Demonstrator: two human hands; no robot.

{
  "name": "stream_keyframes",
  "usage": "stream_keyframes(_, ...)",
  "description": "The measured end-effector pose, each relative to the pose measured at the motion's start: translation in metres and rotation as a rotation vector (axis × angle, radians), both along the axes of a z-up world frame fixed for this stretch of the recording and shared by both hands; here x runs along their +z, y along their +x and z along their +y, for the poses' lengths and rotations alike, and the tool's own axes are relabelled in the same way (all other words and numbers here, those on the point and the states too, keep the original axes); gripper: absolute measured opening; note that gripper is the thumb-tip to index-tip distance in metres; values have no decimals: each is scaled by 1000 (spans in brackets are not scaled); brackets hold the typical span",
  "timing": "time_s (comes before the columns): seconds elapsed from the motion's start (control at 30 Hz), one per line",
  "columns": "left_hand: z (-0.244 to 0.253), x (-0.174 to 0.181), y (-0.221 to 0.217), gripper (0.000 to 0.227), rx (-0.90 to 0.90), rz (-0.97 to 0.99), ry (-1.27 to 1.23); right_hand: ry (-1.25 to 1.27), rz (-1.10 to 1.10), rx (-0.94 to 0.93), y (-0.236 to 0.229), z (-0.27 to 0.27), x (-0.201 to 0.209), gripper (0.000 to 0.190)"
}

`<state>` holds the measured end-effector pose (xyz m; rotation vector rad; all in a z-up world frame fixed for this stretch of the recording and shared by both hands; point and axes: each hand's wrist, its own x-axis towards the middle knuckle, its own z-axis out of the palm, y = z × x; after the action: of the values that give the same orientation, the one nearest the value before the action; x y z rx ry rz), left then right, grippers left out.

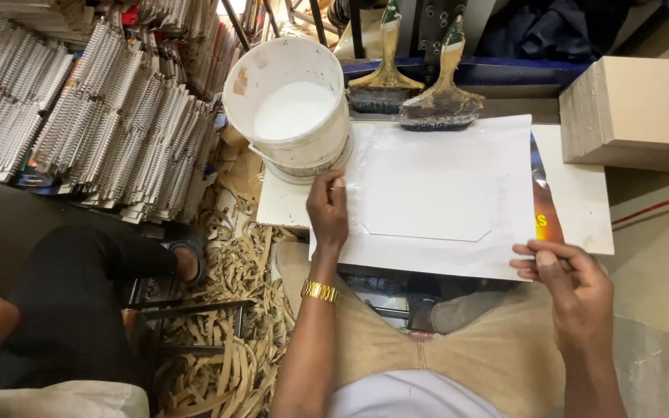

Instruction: The person applies white glue to a white paper sheet using a brush, then places a beige cardboard piece on top and presses it down. This cycle repeats multiple times with new paper and cardboard pieces, producing several glued assemblies.

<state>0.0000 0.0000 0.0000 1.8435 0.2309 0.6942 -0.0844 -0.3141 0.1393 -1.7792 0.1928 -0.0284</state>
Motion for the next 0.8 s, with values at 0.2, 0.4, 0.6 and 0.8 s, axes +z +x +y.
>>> stream_keyframes(0.2, -16, -8, 1, 36, 7, 30, 154, -322, -144, 219, 89, 33, 49, 30)
stream_keyframes(0.4, -13, -15, 4, 35, 25, 45, 97, -453, -286, 337, 229, 73, -16, 60)
stream_keyframes(0.6, -14, -30, 10, 36, 92, 13, 176, -706, -296, 384, 262, 100, -35, 52)
stream_keyframes(0.8, -13, -35, 9, 36, 80, -38, 230, -822, -311, 568, 215, 110, 43, 24)
